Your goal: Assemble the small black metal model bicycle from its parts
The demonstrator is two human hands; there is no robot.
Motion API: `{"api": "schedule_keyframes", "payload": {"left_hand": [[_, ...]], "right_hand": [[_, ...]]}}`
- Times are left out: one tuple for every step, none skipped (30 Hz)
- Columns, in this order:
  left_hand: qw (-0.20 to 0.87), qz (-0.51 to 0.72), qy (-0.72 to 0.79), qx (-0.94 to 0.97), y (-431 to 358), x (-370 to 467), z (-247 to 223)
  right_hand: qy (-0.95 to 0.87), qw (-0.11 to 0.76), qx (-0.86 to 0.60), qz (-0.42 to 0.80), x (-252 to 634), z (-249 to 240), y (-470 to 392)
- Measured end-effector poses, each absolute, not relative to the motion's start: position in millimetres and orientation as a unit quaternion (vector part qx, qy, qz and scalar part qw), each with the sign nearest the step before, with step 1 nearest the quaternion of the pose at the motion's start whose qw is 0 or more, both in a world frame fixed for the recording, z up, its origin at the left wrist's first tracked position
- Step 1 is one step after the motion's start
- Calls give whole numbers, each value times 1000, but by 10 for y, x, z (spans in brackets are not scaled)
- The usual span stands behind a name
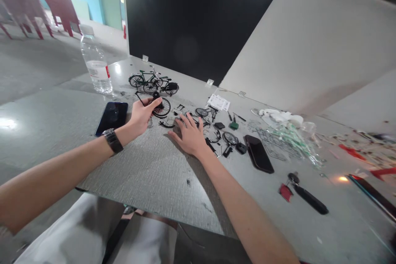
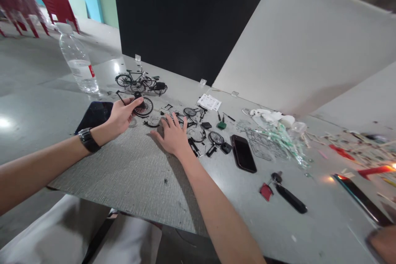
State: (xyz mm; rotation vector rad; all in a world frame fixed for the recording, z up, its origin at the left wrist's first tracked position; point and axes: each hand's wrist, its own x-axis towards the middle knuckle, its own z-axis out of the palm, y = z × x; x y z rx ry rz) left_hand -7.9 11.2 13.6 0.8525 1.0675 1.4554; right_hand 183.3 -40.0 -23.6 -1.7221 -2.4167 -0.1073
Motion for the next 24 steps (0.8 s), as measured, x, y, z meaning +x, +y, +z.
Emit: {"api": "schedule_keyframes", "payload": {"left_hand": [[543,610,454,358,102,-78,147],[544,608,456,357,95,-76,153],[544,607,456,357,93,-75,154],[545,607,455,356,95,-75,150],[545,608,453,357,100,-74,141],[546,608,451,359,107,-75,129],[545,609,450,360,115,-75,116],[544,610,448,362,122,-75,103],[543,610,447,365,128,-75,92],[542,610,446,367,131,-74,82],[542,611,445,368,133,-73,76],[542,611,444,368,132,-71,71],[543,611,444,368,130,-69,69],[543,611,443,368,126,-67,69],[543,611,444,368,123,-64,70],[542,611,445,368,119,-62,72],[541,610,446,369,116,-60,73],[541,609,448,369,115,-58,74],[543,608,447,368,115,-56,73],[544,608,446,368,116,-55,71],[544,609,444,369,119,-54,68],[545,609,442,369,123,-53,64],[545,610,440,370,127,-53,59],[545,610,439,371,131,-53,56]], "right_hand": [[-811,85,-578,-35,1832,-233,-400],[-810,86,-579,-35,1831,-230,-401],[-810,87,-579,-36,1827,-227,-403],[-811,89,-577,-39,1822,-224,-406],[-812,91,-575,-43,1815,-221,-410],[-814,94,-571,-49,1807,-219,-415],[-817,95,-566,-55,1799,-216,-421],[-820,96,-561,-60,1792,-213,-428],[-824,95,-555,-63,1785,-209,-435],[-827,93,-550,-66,1781,-206,-441],[-831,89,-545,-66,1778,-203,-447],[-834,85,-542,-64,1777,-200,-451],[-835,81,-541,-61,1777,-199,-455],[-835,78,-541,-58,1779,-197,-457],[-835,76,-542,-54,1782,-196,-458],[-835,74,-543,-50,1784,-196,-459],[-834,74,-545,-47,1785,-195,-460],[-833,74,-547,-44,1785,-194,-461],[-832,73,-548,-43,1784,-193,-462],[-831,73,-550,-43,1782,-191,-464],[-830,72,-552,-43,1779,-189,-467],[-829,72,-553,-43,1776,-188,-469],[-828,73,-554,-43,1774,-187,-471],[-828,74,-555,-41,1772,-187,-472]]}}
